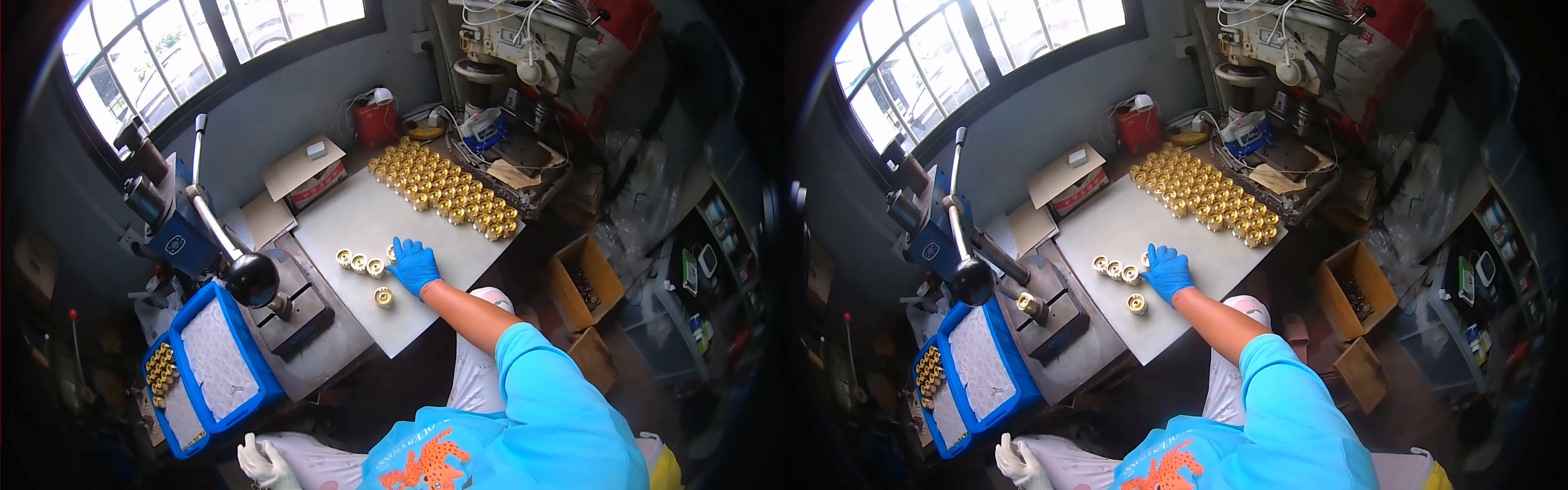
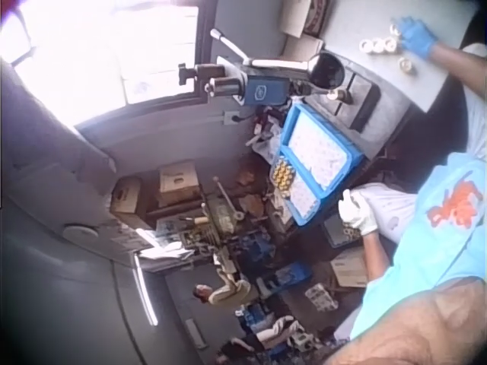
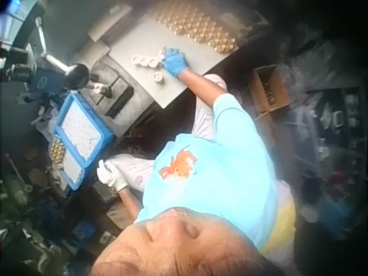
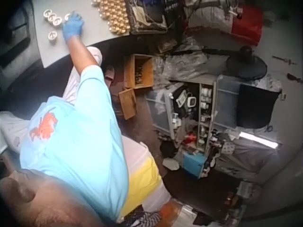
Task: The person assembles or shapes brass metal components by hand, operating a hand-lever press.
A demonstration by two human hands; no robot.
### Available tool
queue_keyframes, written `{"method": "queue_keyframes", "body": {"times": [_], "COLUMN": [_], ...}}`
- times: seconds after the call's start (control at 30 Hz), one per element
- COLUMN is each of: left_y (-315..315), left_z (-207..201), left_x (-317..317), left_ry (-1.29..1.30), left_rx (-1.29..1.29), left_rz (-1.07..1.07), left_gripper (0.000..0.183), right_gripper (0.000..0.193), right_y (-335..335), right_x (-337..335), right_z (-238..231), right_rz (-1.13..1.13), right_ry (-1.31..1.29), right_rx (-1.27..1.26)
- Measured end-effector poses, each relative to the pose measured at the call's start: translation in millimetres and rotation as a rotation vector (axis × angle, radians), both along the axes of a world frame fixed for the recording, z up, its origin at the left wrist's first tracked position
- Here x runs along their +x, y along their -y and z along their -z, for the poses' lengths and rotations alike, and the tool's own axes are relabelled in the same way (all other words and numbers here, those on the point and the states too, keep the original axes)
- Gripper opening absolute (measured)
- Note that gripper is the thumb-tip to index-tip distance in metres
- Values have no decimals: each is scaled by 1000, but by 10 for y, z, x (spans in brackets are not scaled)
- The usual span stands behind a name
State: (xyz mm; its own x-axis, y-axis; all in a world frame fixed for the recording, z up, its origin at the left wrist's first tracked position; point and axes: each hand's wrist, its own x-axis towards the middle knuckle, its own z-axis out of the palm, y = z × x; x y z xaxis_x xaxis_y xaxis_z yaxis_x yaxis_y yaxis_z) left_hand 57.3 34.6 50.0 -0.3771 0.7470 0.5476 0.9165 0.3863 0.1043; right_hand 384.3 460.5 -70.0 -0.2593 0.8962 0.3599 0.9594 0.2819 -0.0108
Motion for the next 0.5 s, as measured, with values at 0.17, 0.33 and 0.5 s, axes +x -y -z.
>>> {"method": "queue_keyframes", "body": {"times": [0.17, 0.33, 0.5], "left_y": [49, -44, -104], "left_z": [66, 83, 130], "left_x": [-10, -5, -14], "left_ry": [-98, -60, -46], "left_rx": [-55, -86, -99], "left_rz": [-26, -11, -16], "left_gripper": [27, 27, 29], "right_gripper": [61, 51, 54], "right_y": [-107, -152, -188], "right_x": [35, 93, 428], "right_z": [159, 177, 243], "right_rz": [-44, -33, 83], "right_ry": [3, -5, 39], "right_rx": [-1, 113, 49]}}
